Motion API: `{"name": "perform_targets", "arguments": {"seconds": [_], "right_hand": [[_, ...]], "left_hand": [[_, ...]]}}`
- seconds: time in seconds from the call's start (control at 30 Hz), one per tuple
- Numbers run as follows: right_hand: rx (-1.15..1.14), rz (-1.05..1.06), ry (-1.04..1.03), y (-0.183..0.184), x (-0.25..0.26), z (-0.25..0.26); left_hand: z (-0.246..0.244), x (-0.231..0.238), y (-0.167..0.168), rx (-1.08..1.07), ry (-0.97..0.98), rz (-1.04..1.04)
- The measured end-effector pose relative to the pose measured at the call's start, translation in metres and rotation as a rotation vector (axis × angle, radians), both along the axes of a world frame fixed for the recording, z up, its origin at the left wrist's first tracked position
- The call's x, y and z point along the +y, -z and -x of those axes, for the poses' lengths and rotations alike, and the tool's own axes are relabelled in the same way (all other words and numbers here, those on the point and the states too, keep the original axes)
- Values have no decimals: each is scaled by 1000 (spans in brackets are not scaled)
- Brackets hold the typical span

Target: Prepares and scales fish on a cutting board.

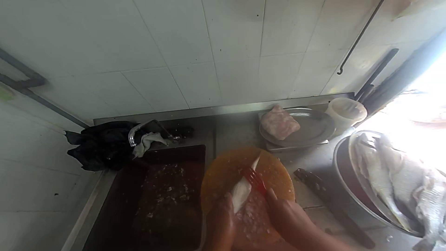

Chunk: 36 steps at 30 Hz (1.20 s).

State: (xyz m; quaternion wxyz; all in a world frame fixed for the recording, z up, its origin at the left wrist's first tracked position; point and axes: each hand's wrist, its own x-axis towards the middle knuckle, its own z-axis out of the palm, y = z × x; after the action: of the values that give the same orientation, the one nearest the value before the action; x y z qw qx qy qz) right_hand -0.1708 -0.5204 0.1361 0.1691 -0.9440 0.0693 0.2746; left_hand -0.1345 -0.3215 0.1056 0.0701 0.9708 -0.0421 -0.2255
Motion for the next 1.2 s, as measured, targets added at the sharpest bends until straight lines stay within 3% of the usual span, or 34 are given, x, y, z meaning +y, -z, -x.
{"name": "perform_targets", "arguments": {"seconds": [0.13,0.37,0.5,0.63,0.8,0.97,1.07,1.13,1.2], "right_hand": [[2,-58,0,2,-31,7],[9,-190,-49,-8,-18,35],[-12,-134,114,18,-34,15],[-6,-214,-11,0,-21,52],[-28,-113,94,12,-41,12],[-34,-175,-26,-1,-39,63],[-46,-159,36,-6,-63,32],[-88,-126,98,11,-53,17],[-119,-205,75,16,-29,43]], "left_hand": [[1,-2,-1,-33,29,-14],[3,-20,-1,-13,78,-134],[14,-41,-5,-8,85,-111],[8,-37,-1,-23,91,-109],[11,-55,-2,-11,91,-76],[5,-50,-2,12,86,-88],[6,-58,2,-21,89,-64],[6,-62,2,-42,78,-31],[5,-48,4,-37,21,56]]}}
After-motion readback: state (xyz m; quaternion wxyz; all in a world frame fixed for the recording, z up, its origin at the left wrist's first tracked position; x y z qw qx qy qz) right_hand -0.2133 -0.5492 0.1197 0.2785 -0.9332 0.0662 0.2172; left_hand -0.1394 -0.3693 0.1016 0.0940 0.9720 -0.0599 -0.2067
